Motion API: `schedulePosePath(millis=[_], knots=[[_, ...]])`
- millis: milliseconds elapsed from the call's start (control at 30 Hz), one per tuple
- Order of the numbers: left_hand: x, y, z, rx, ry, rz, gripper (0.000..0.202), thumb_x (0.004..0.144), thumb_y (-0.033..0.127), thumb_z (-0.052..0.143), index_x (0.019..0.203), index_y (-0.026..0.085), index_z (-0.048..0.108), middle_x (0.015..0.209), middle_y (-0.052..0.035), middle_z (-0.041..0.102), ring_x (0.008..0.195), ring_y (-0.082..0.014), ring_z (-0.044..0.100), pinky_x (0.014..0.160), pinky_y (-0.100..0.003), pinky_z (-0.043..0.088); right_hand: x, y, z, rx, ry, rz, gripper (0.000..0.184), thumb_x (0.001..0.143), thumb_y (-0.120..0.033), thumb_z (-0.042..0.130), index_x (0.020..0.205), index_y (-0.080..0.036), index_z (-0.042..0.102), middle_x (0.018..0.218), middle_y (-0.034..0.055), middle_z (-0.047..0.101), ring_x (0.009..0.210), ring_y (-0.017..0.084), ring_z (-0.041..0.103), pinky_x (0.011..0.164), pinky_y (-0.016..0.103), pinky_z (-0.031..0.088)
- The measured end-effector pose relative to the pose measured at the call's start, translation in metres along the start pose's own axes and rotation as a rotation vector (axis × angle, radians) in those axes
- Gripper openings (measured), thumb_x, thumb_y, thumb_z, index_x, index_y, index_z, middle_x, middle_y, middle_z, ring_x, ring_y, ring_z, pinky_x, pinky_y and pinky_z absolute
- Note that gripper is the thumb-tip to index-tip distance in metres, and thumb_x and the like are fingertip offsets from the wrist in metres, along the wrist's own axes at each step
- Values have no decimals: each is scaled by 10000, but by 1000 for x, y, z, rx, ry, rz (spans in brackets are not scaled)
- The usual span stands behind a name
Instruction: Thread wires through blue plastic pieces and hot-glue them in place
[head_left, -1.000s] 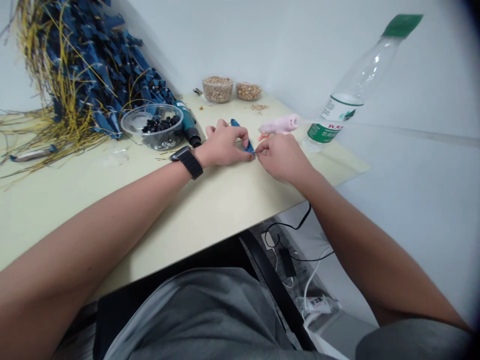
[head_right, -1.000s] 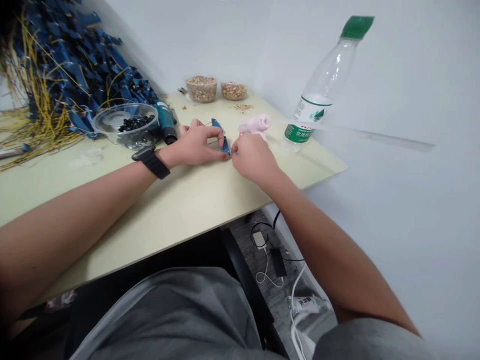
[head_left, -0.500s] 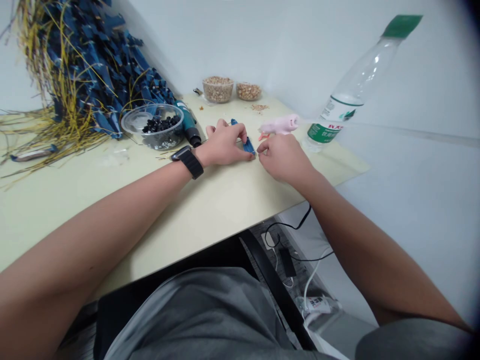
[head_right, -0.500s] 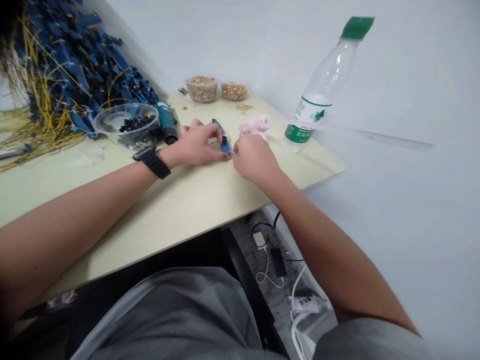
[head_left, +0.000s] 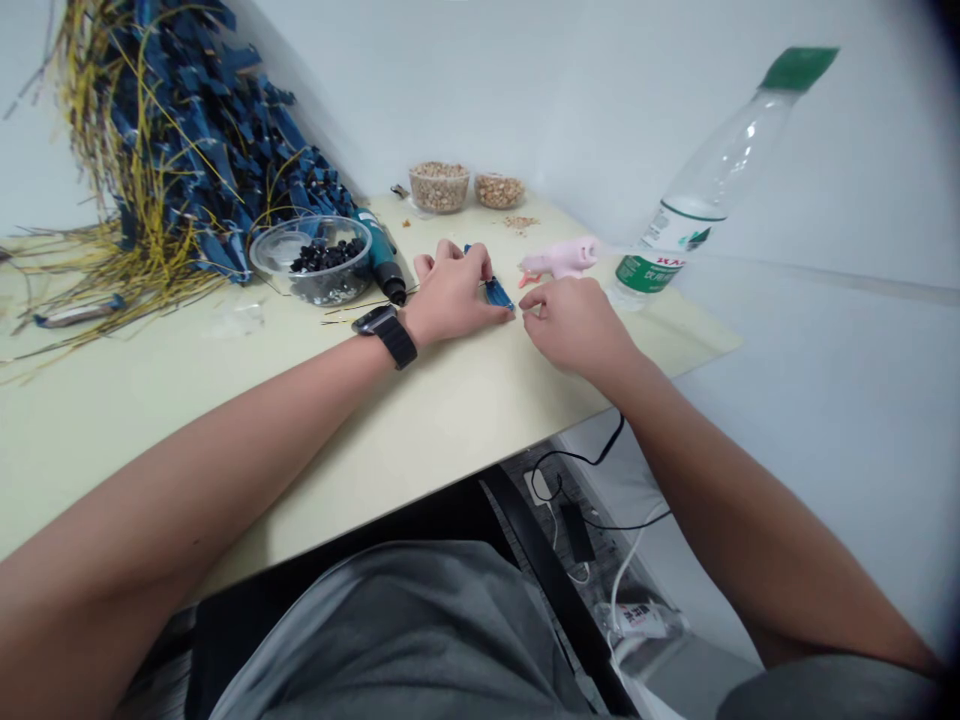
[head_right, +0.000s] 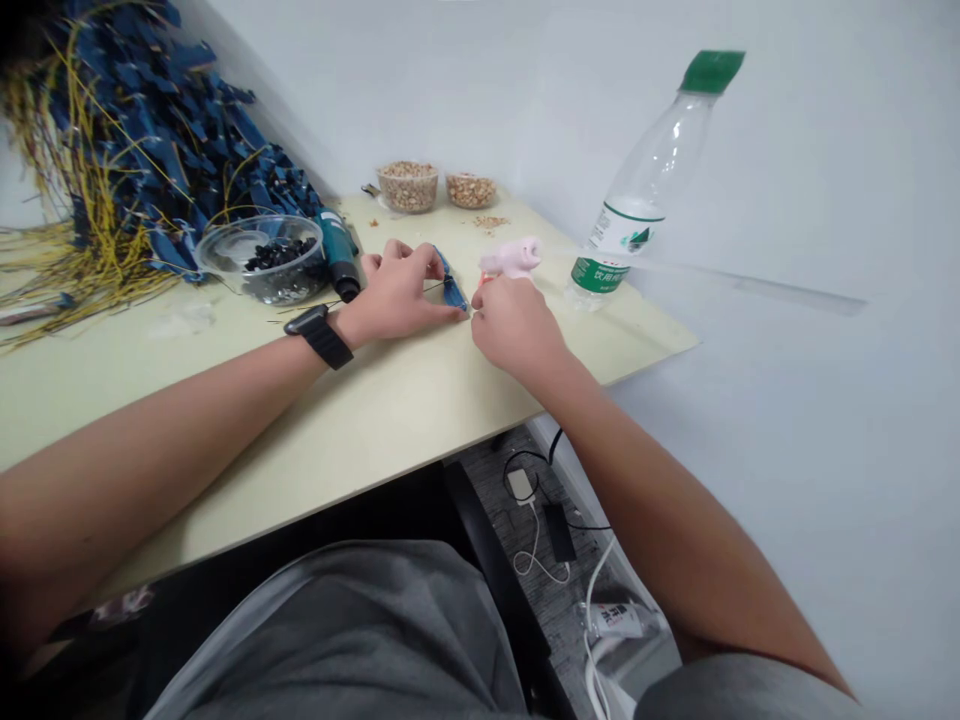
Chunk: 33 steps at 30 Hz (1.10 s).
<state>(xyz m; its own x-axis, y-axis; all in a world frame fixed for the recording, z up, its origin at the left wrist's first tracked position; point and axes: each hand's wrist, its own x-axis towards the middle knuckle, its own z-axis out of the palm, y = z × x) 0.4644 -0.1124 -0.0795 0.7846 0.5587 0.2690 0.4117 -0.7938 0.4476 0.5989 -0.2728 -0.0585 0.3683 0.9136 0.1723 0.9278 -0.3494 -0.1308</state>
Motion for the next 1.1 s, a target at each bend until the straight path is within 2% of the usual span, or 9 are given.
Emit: schedulePosePath(millis=[333, 533, 633, 733, 800, 833, 933, 1000, 1100], knots=[[0, 5, 4, 21, 3, 24, 557, 961, 526, 957, 1348, 266, 652, 1422, -184, 785, 1600, -526, 560, 1321, -671, 350, -3, -1, -2, -30, -10, -5, 421, 1156, -79, 627, 1334, -120, 1006, 1241, 237, 955, 1159, 416, 891, 943, 459, 580], [2, 2, -4, 34, 13, 7, 721, 887, 580, 1055, 1416, 259, 685, 1471, -189, 810, 1654, -549, 530, 1333, -679, 344, -4, -2, -2, -8, 2, 7, 388, 1155, -95, 625, 1250, -144, 997, 1225, 230, 953, 1131, 421, 872, 912, 453, 565], [0, -1, -32, 21, 72, -16, 663, 905, 532, 1062, 1423, 291, 725, 1509, -148, 844, 1677, -544, 508, 1342, -711, 331, -5, -2, -1, -3, 6, 17, 374, 1147, -94, 624, 1210, -157, 987, 1173, 224, 945, 1083, 415, 855, 924, 464, 566], [-15, -11, -76, 27, 181, -16, 392, 1043, 443, 941, 1362, 301, 763, 1434, -78, 909, 1615, -453, 605, 1347, -710, 350, -4, -5, -1, 3, 15, -18, 332, 1112, -104, 655, 1155, -186, 973, 1101, 194, 922, 1068, 409, 846, 944, 473, 589], [-33, -25, -108, 18, 290, 9, 155, 1070, 329, 845, 1193, 266, 774, 1204, -53, 936, 1353, -367, 774, 1285, -645, 441, -1, -11, -3, 11, 38, -66, 293, 1090, -116, 674, 1116, -207, 951, 1050, 166, 900, 1030, 388, 833, 931, 468, 602], [-45, -34, -123, 5, 346, 14, 76, 1051, 297, 818, 1047, 259, 752, 1057, -45, 904, 1164, -325, 803, 1192, -593, 501, 2, -17, -5, 15, 51, -93, 264, 1082, -123, 686, 1093, -209, 935, 1024, 161, 888, 1008, 380, 823, 917, 467, 603], [-87, -65, -161, 49, 399, -54, 390, 1080, 393, 785, 767, 294, 575, 828, -18, 678, 853, -228, 616, 918, -492, 491, 16, -49, -12, 54, 86, -176, 190, 1063, -122, 728, 1037, -212, 894, 974, 165, 861, 979, 358, 789, 908, 464, 591], [-117, -85, -177, 140, 402, -170, 528, 1089, 422, 779, 706, 294, 438, 777, -17, 495, 826, -207, 435, 849, -475, 398, 27, -80, -19, 87, 91, -226, 191, 1051, -96, 743, 997, -222, 876, 968, 160, 856, 966, 335, 764, 942, 460, 573], [-160, -114, -187, 206, 376, -354, 685, 1106, 451, 764, 702, 272, 241, 760, -34, 236, 854, -222, 233, 799, -474, 276, 47, -128, -29, 127, 101, -281, 233, 1010, -74, 790, 858, -251, 792, 915, 136, 825, 922, 301, 707, 970, 449, 540]])
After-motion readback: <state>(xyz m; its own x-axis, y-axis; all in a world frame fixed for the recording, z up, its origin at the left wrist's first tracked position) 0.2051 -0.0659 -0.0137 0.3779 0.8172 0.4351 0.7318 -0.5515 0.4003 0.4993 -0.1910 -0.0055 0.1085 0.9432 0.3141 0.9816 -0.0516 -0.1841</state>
